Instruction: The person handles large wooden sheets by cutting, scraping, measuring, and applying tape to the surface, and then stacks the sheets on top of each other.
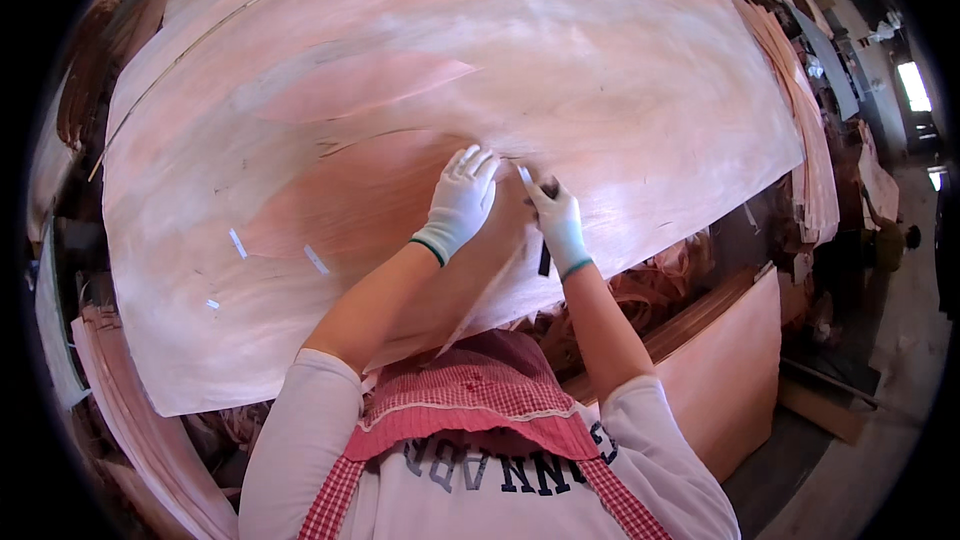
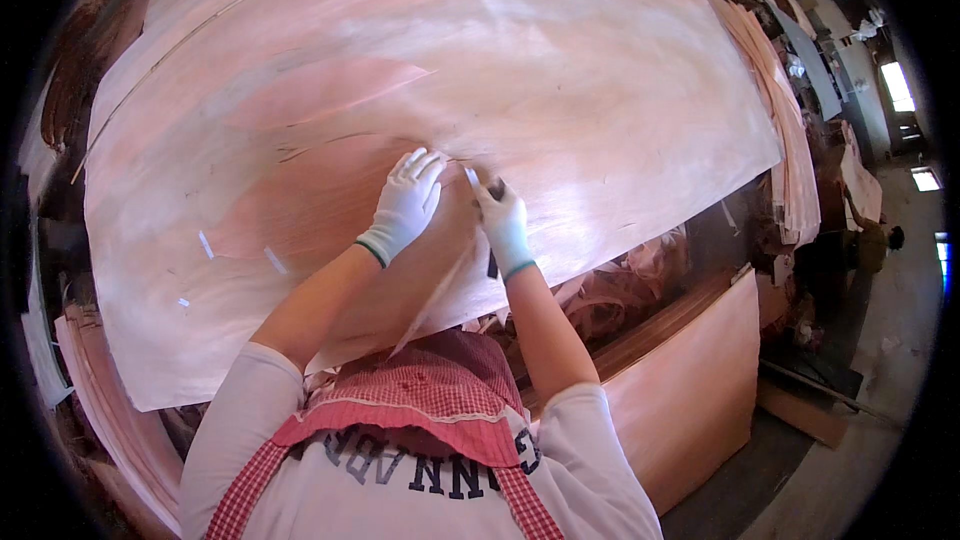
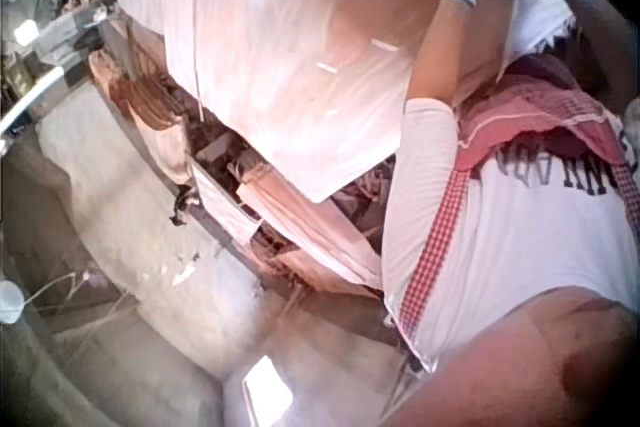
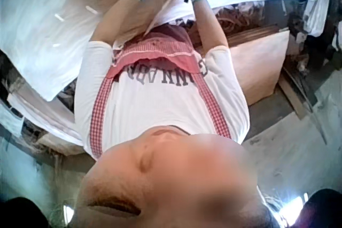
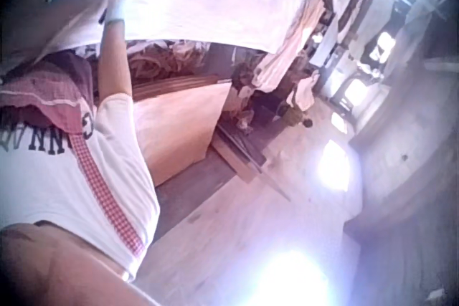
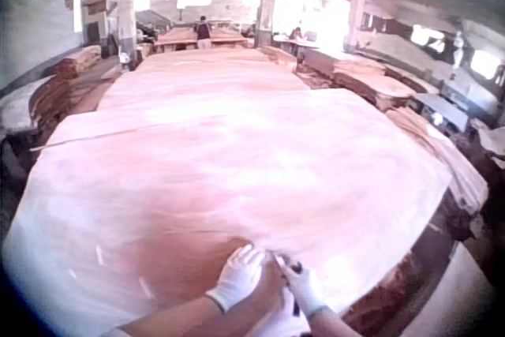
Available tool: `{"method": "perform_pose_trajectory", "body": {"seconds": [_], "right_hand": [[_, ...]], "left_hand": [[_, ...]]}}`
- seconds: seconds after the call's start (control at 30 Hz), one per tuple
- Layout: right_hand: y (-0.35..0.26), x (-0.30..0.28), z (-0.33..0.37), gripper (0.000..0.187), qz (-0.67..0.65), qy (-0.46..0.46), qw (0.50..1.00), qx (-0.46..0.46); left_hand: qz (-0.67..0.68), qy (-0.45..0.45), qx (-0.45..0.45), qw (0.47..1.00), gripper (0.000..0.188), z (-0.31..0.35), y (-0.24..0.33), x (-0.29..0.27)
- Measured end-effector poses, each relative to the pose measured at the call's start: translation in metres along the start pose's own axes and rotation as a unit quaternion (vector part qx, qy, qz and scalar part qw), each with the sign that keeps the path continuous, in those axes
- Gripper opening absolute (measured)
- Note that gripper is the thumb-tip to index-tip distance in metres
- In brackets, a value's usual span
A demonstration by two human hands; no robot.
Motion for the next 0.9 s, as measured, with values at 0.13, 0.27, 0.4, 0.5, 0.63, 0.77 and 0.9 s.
{"method": "perform_pose_trajectory", "body": {"seconds": [0.13, 0.27, 0.4, 0.5, 0.63, 0.77, 0.9], "right_hand": [[0.028, 0.002, -0.073, 0.027, 0.178, 0.036, 0.983, -0.031], [0.011, 0.018, -0.037, 0.029, 0.201, 0.066, 0.969, -0.128], [-0.038, -0.027, -0.058, 0.032, 0.472, -0.078, 0.853, -0.211], [-0.089, -0.034, -0.062, 0.027, 0.323, -0.088, 0.939, -0.082], [-0.109, 0.036, -0.002, 0.016, 0.185, -0.152, 0.962, -0.132], [-0.127, 0.131, 0.067, 0.01, 0.265, -0.171, 0.912, -0.262], [-0.142, 0.195, 0.095, 0.015, 0.201, -0.221, 0.924, -0.237]], "left_hand": [[0.002, -0.074, 0.085, 0.994, 0.054, -0.031, 0.023, 0.027], [-0.02, -0.158, 0.084, 0.984, 0.066, -0.015, 0.004, 0.03], [-0.07, -0.154, 0.108, 0.98, 0.064, -0.015, 0.004, 0.032], [0.112, -0.219, -0.013, 0.969, 0.055, -0.034, 0.0, 0.015], [0.513, 0.019, -0.207, 0.833, 0.042, 0.017, -0.032, -0.029], [0.67, 0.051, -0.269, 0.69, 0.027, 0.043, -0.038, -0.132], [0.608, 0.111, -0.34, 0.709, 0.015, 0.078, -0.085, -0.176]]}}
Point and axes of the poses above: each hand's wrist, its own z-axis away from the middle knuckle, its own x-axis out of the palm, y = z × x, the point moved 4 cm from there along -z, towards the middle knuckle
